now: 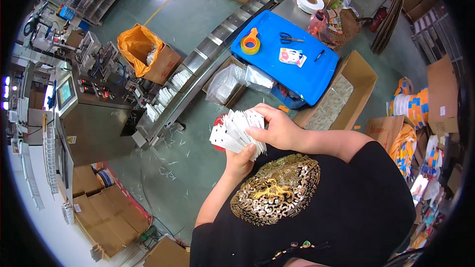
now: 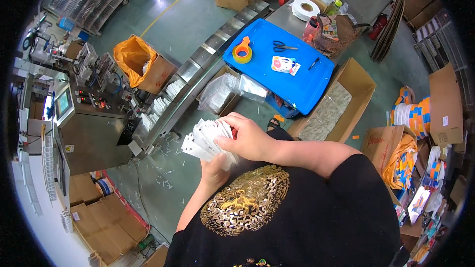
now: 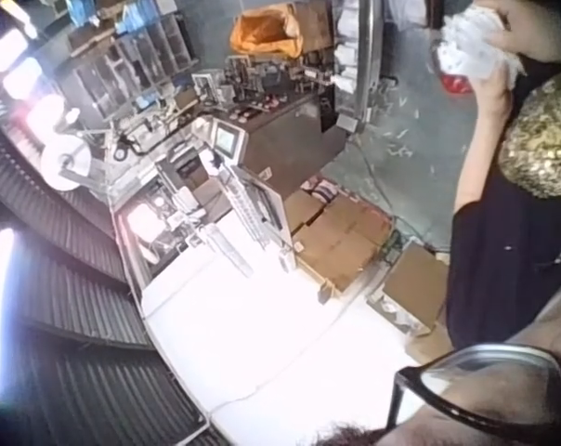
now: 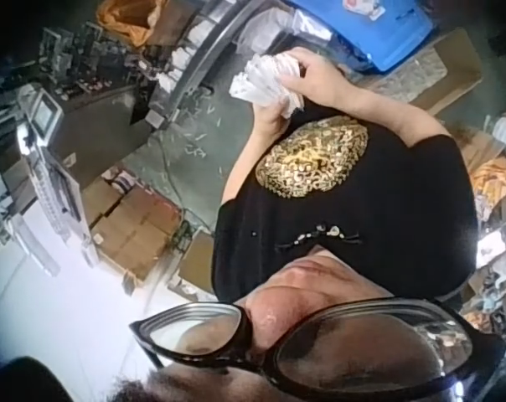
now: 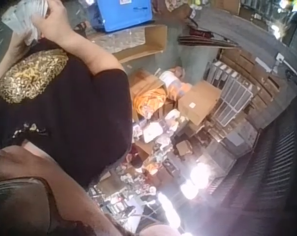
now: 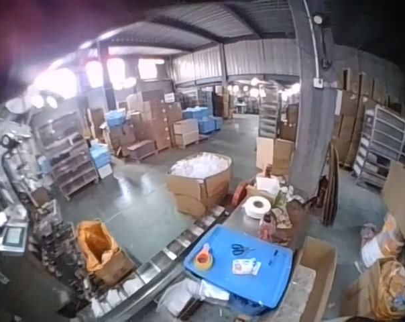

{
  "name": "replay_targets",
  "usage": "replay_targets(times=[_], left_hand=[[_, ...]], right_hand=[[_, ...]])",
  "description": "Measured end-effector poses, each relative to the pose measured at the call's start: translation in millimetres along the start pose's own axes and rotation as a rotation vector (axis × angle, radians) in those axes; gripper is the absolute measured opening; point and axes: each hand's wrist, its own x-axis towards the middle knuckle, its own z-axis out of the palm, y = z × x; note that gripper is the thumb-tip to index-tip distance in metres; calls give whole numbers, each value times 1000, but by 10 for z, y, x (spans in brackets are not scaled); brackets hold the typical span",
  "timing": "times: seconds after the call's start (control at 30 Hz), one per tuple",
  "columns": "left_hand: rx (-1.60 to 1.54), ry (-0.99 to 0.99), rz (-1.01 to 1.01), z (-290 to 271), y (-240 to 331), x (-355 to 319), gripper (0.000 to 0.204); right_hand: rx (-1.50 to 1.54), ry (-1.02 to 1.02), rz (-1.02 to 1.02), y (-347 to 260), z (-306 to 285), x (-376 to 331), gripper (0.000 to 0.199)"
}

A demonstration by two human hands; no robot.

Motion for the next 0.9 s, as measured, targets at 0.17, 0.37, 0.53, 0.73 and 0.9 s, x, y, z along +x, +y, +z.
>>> replay_targets(times=[0.17,0.37,0.53,0.73,0.9], left_hand=[[52,11,88,55,26,84,72],[16,75,23,53,79,190,68],[80,96,64,25,54,238,62],[475,140,125,72,70,261,53],[497,161,59,188,74,329,50]], right_hand=[[-36,-18,4,-41,-40,106,32],[92,-34,49,-11,-103,192,31],[106,-29,22,-8,-114,233,32],[112,71,106,-35,-73,249,32],[21,135,56,161,-66,269,28]])
